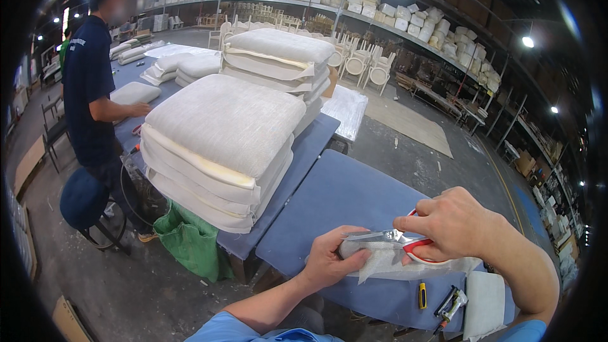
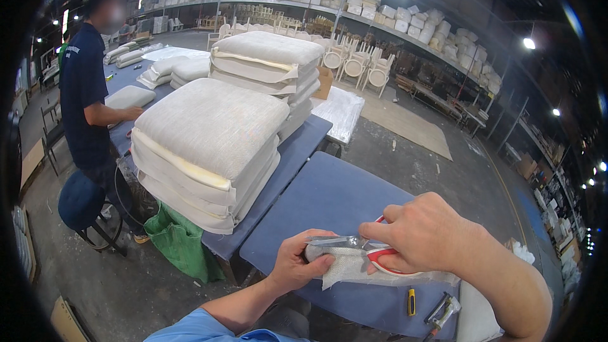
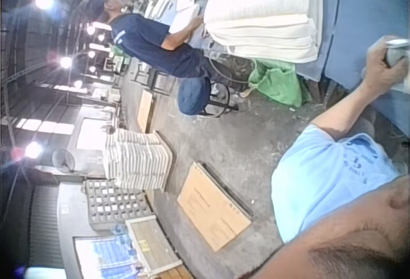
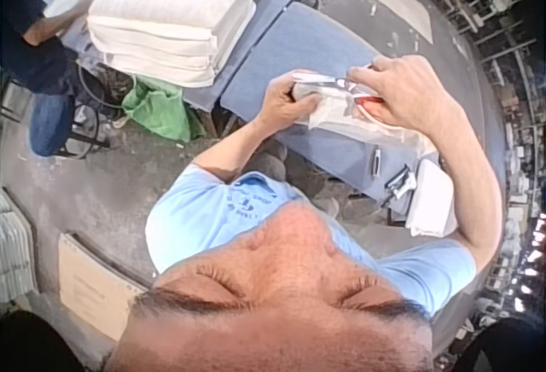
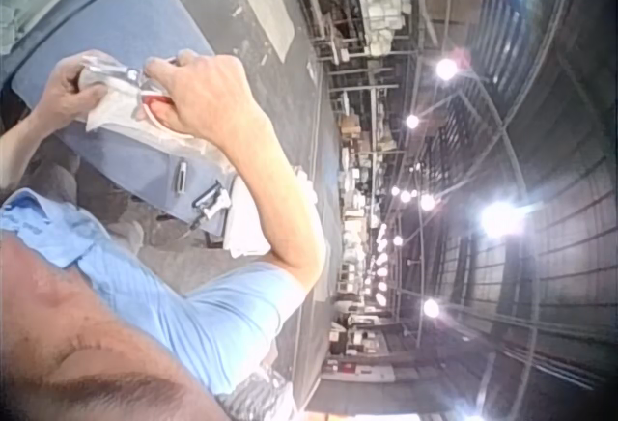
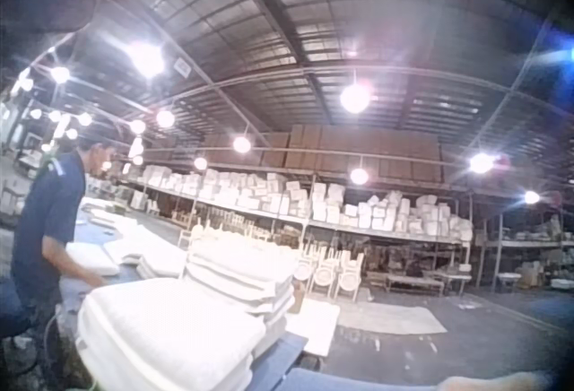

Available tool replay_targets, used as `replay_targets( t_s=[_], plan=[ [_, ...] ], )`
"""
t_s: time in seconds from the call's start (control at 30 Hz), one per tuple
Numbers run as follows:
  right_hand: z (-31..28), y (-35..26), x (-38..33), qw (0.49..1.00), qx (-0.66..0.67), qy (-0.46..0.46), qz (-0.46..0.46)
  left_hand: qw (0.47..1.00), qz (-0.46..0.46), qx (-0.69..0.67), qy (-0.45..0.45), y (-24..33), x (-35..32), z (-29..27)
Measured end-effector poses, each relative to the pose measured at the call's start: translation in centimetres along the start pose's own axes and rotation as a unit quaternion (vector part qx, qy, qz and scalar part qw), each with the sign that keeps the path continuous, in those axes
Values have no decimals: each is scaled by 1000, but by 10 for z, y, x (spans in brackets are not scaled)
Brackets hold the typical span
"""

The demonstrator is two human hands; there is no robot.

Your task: The person trims excess fabric from a cushion cover using a utility knife and scissors. They repeatedly cut along the edges, remove loose threads, and adjust the fabric to ensure a clean finish.

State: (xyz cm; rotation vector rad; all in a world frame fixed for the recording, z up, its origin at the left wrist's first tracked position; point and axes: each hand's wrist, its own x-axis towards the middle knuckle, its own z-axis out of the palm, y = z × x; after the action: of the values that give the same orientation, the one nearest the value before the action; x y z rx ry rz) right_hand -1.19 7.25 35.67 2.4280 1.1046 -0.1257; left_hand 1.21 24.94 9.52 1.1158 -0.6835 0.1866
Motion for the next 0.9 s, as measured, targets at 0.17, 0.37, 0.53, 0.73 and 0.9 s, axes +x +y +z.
replay_targets(
  t_s=[0.17,0.37,0.53,0.73,0.9],
  plan=[
    [-2,-1,1,1000,-9,-25,8,1000,-8,4,4,2,0,0],
    [-5,2,-5,993,69,-1,99,999,9,35,-3,2,2,-3],
    [36,14,-43,937,170,281,117,999,0,38,35,8,7,4],
    [115,-6,-136,723,325,524,312,973,104,180,102,0,28,4],
    [281,-33,-180,386,385,722,426,983,66,120,120,2,33,6]
  ],
)
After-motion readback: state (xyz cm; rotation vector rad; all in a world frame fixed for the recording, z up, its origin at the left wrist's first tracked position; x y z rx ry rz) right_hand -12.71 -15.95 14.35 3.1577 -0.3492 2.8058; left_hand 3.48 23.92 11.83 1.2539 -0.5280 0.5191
